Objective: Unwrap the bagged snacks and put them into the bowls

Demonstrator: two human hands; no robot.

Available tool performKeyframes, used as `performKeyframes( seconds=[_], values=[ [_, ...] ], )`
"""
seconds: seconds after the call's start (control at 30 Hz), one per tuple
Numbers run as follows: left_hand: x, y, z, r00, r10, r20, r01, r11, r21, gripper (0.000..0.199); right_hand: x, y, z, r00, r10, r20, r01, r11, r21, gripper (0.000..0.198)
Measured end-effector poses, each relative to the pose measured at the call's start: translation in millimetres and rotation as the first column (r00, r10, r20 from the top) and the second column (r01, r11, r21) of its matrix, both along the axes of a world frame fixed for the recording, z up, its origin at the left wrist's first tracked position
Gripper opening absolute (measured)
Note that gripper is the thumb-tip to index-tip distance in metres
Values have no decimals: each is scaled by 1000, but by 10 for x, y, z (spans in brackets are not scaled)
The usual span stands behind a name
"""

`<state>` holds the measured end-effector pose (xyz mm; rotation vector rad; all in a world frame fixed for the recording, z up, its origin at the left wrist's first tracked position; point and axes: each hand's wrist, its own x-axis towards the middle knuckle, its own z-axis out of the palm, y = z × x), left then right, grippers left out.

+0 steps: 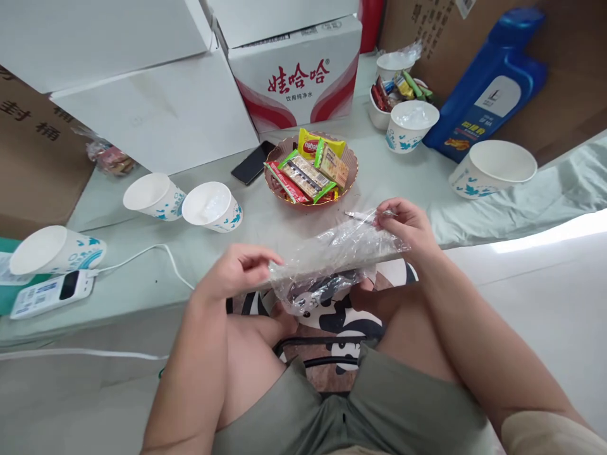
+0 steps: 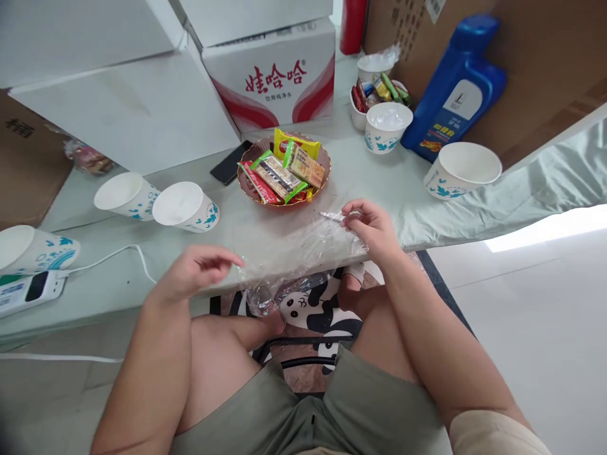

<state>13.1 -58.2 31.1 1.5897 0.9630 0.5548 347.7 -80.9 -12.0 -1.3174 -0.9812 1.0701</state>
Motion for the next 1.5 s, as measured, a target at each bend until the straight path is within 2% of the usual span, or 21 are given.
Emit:
performKeyframes(
  seconds=[0.07, 0.1, 0.17, 0.23, 0.3, 0.33, 0.37, 0.43, 0.5, 0.57, 0.67, 0.77, 0.83, 0.93, 1.0, 1.07, 1.17, 1.23, 1.3, 1.4, 1.5],
  values=[
    [108, 170, 49, 958, 232, 165, -250, 964, 91, 34, -48, -41, 42, 997, 65, -34, -62, 993, 96, 23],
    [206, 239, 62, 954, 235, 187, -258, 960, 109, 37, -81, -60, 59, 992, 117, -55, -110, 987, 113, 26],
    [446, 325, 48, 992, 75, 105, -88, 988, 127, 47, -156, -84, 82, 969, 227, -99, -216, 970, 109, 36],
    [667, 344, -14, 994, -106, -5, 107, 993, 53, 40, -227, -77, 91, 948, 280, -150, -267, 958, 100, 50],
    [794, 331, -96, 963, -269, -31, 263, 958, -115, 29, -282, -38, 93, 948, 230, -220, -211, 972, 107, 60],
    [814, 324, -135, 961, -278, -2, 273, 943, -190, 31, -303, -10, 94, 946, 180, -269, -155, 981, 112, 60],
    [811, 319, -169, 971, -233, 47, 237, 939, -250, 34, -323, 21, 95, 935, 131, -330, -98, 989, 113, 58],
    [760, 318, -223, 987, -16, 161, 70, 940, -335, 39, -368, 77, 93, 886, 72, -457, -37, 996, 87, 54],
    [692, 320, -261, 945, 209, 250, -98, 913, -396, 42, -438, 113, 81, 825, 87, -558, -78, 996, 40, 58],
    [638, 315, -297, 894, 346, 284, -207, 883, -422, 45, -544, 121, 60, 780, 143, -609, -181, 983, -2, 63],
    [574, 285, -364, 854, 454, 254, -362, 869, -336, 44, -748, 95, 31, 713, 230, -663, -333, 942, -31, 71],
    [489, 233, -445, 829, 520, 205, -509, 854, -105, 41, -942, 55, 25, 657, 272, -703, -409, 912, -29, 73],
    [425, 189, -488, 825, 537, 175, -555, 828, 77, 40, -1043, 33, 27, 675, 265, -689, -414, 909, -55, 69],
    [355, 130, -519, 834, 537, 124, -548, 787, 283, 41, -1149, 23, 14, 770, 252, -586, -416, 895, -161, 55],
    [336, 110, -520, 846, 524, 95, -522, 780, 345, 40, -1185, 39, -9, 857, 266, -441, -397, 886, -238, 39],
    [332, 113, -514, 851, 517, 88, -511, 780, 361, 40, -1183, 66, -31, 932, 255, -259, -325, 904, -278, 24],
    [338, 153, -514, 834, 539, 122, -546, 771, 327, 45, -1112, 91, -39, 979, 190, -80, -204, 949, -241, 18],
    [350, 186, -524, 822, 547, 160, -569, 772, 283, 52, -1044, 87, -27, 988, 148, -51, -155, 971, -184, 21],
    [368, 210, -533, 827, 524, 203, -559, 803, 208, 57, -987, 75, -13, 990, 132, -59, -139, 981, -138, 25],
    [385, 227, -518, 872, 426, 241, -446, 894, 31, 59, -943, 74, -14, 967, 251, -48, -256, 955, -148, 32],
    [369, 234, -482, 951, 256, 174, -236, 963, -131, 59, -926, 100, -54, 950, 309, 47, -302, 945, -124, 21]
  ],
)
